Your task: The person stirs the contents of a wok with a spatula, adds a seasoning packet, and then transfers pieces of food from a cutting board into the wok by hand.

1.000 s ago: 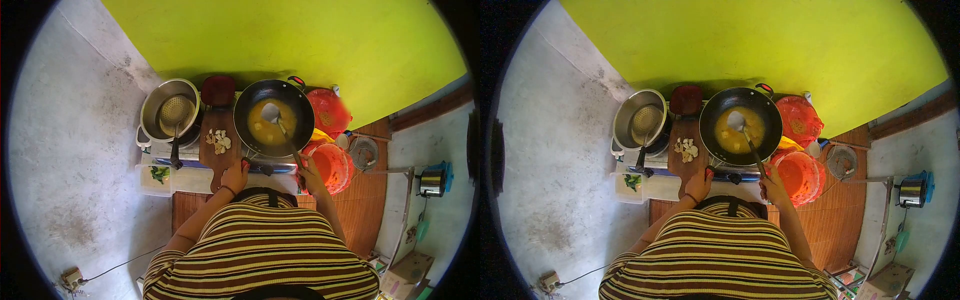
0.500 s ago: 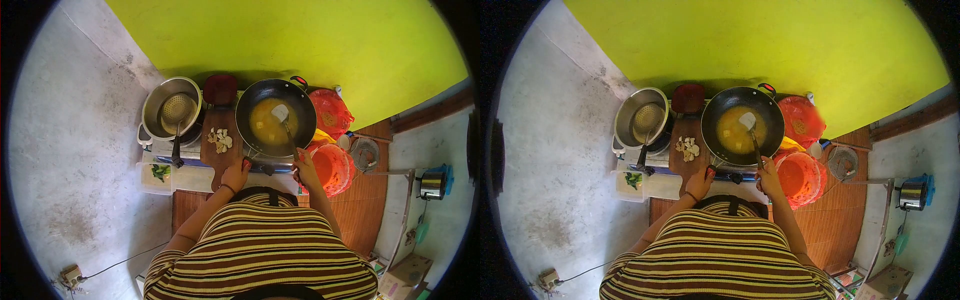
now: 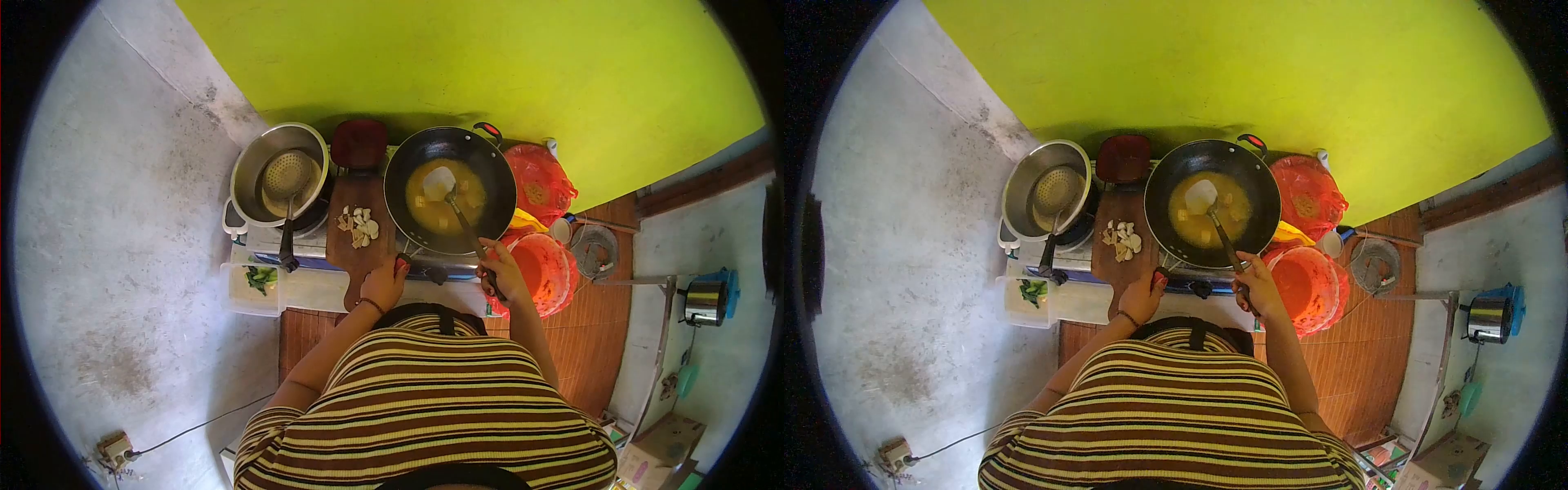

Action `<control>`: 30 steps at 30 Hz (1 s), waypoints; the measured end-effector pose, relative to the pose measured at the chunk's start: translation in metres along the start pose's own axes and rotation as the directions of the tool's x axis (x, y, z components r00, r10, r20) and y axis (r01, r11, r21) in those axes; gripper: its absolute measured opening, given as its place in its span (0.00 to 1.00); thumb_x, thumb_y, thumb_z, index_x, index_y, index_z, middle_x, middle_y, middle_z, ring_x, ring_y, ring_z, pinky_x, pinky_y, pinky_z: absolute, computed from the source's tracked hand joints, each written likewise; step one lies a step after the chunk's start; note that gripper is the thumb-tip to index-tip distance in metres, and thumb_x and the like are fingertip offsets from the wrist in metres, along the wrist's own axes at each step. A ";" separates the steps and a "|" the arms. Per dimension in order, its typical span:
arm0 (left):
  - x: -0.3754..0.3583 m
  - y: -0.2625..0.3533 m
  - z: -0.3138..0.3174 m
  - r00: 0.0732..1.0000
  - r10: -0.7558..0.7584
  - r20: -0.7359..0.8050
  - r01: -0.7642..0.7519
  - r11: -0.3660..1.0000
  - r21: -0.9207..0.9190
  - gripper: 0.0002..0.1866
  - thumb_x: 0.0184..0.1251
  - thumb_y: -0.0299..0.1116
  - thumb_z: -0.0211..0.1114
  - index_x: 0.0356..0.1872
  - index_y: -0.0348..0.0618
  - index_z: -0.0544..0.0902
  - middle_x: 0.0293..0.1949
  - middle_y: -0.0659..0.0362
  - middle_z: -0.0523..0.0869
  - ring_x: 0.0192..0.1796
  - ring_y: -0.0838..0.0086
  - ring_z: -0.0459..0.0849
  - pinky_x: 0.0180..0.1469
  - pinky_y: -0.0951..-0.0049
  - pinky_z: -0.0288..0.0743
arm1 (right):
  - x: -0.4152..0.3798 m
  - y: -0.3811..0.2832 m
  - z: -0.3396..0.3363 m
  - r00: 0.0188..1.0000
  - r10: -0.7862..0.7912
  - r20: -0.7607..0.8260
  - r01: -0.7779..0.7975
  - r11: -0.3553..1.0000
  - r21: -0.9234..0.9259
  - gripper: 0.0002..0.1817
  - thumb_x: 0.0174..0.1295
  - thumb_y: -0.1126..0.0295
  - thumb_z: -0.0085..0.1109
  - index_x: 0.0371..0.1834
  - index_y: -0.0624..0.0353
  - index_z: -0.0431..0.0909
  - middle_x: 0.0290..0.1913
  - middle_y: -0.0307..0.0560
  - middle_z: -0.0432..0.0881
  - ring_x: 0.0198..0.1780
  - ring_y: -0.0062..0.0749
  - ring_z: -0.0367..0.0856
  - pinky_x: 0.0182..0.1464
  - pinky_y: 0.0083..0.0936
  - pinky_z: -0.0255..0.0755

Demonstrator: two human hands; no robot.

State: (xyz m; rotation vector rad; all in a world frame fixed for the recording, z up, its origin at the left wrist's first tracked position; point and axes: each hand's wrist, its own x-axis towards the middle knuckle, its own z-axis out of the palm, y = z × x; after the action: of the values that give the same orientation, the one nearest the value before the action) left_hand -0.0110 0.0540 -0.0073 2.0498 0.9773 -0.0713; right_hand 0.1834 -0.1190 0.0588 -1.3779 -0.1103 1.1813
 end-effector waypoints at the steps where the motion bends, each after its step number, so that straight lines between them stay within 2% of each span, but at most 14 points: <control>1: 0.000 0.000 0.000 1.000 -0.004 -0.007 0.004 1.000 0.005 0.20 0.67 0.50 0.51 0.52 0.48 0.72 0.39 0.40 0.82 0.41 0.43 0.81 0.43 0.48 0.73 | 0.000 0.002 -0.001 1.000 -0.023 -0.008 0.023 0.998 -0.055 0.23 0.62 0.76 0.43 0.62 0.54 0.60 0.22 0.46 0.73 0.08 0.23 0.63 0.09 0.18 0.54; 3: 0.001 -0.003 0.001 1.000 0.001 0.004 -0.001 1.000 0.008 0.20 0.67 0.49 0.51 0.53 0.48 0.71 0.38 0.40 0.82 0.41 0.43 0.81 0.43 0.48 0.73 | 0.001 0.007 -0.002 0.997 -0.070 -0.020 0.066 0.984 -0.165 0.24 0.62 0.77 0.44 0.63 0.55 0.60 0.22 0.46 0.73 0.07 0.23 0.63 0.09 0.18 0.54; 6: 0.001 -0.002 0.001 1.000 -0.006 0.009 0.006 1.000 0.015 0.20 0.67 0.49 0.51 0.53 0.48 0.71 0.38 0.41 0.83 0.41 0.43 0.81 0.43 0.49 0.73 | 0.001 0.011 0.000 0.994 -0.068 -0.083 0.050 0.977 -0.209 0.24 0.61 0.77 0.44 0.63 0.56 0.61 0.22 0.47 0.74 0.07 0.24 0.63 0.08 0.19 0.53; 9: -0.001 0.000 0.000 1.000 0.010 -0.014 -0.010 1.000 0.014 0.20 0.67 0.48 0.52 0.52 0.47 0.71 0.39 0.41 0.82 0.42 0.44 0.81 0.43 0.49 0.73 | 0.004 0.014 -0.002 0.997 0.006 -0.082 -0.022 0.981 -0.190 0.24 0.62 0.77 0.44 0.63 0.56 0.61 0.22 0.49 0.75 0.07 0.24 0.63 0.09 0.20 0.54; 12: -0.002 0.003 -0.002 1.000 0.011 -0.011 -0.011 1.000 0.012 0.20 0.67 0.48 0.52 0.52 0.47 0.71 0.39 0.41 0.82 0.42 0.43 0.81 0.43 0.49 0.73 | 0.006 0.016 -0.004 0.997 0.072 -0.027 -0.074 0.994 -0.086 0.24 0.63 0.76 0.43 0.65 0.55 0.60 0.23 0.51 0.76 0.07 0.24 0.64 0.10 0.20 0.55; 18: -0.001 0.004 -0.004 1.000 -0.019 0.024 0.019 0.999 0.035 0.21 0.67 0.49 0.52 0.54 0.47 0.71 0.40 0.42 0.82 0.43 0.44 0.81 0.44 0.50 0.73 | -0.005 0.010 0.000 0.998 0.058 0.039 -0.057 0.998 -0.037 0.25 0.63 0.77 0.43 0.65 0.55 0.60 0.22 0.52 0.76 0.08 0.25 0.65 0.10 0.20 0.56; 21: -0.002 0.005 -0.004 1.000 -0.001 0.013 0.000 0.999 0.036 0.22 0.67 0.49 0.52 0.55 0.48 0.70 0.40 0.43 0.83 0.43 0.44 0.81 0.44 0.50 0.73 | -0.006 0.010 -0.002 0.998 0.024 0.057 -0.021 0.999 -0.050 0.25 0.63 0.77 0.43 0.65 0.54 0.59 0.22 0.52 0.76 0.08 0.25 0.64 0.09 0.20 0.56; 24: -0.002 0.006 -0.005 0.999 -0.017 0.033 0.017 1.000 0.025 0.22 0.67 0.50 0.52 0.56 0.48 0.70 0.40 0.43 0.83 0.43 0.44 0.81 0.45 0.50 0.73 | -0.002 0.017 -0.006 1.000 -0.031 0.002 0.031 0.991 -0.127 0.26 0.62 0.77 0.43 0.65 0.54 0.59 0.22 0.52 0.76 0.07 0.24 0.63 0.09 0.21 0.55; 27: -0.001 0.003 -0.004 0.999 -0.016 0.034 0.015 0.999 0.030 0.22 0.67 0.50 0.52 0.56 0.49 0.70 0.40 0.43 0.83 0.42 0.44 0.81 0.44 0.50 0.74 | -0.001 0.018 -0.001 0.997 -0.028 -0.072 0.011 0.973 -0.231 0.26 0.61 0.77 0.42 0.65 0.53 0.58 0.22 0.52 0.76 0.06 0.24 0.62 0.08 0.21 0.53; 30: -0.002 0.005 -0.003 1.000 -0.023 0.016 0.022 0.999 0.047 0.22 0.67 0.49 0.51 0.57 0.48 0.70 0.39 0.42 0.83 0.42 0.44 0.81 0.44 0.49 0.74 | 0.001 0.019 0.002 0.998 0.036 -0.060 -0.047 0.980 -0.195 0.26 0.62 0.77 0.42 0.65 0.54 0.58 0.22 0.52 0.76 0.07 0.24 0.63 0.09 0.20 0.54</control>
State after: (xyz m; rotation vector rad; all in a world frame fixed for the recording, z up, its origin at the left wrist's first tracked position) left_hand -0.0103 0.0533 -0.0014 2.0784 0.9972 -0.1235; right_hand 0.1718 -0.1214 0.0441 -1.5923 -0.1625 1.1894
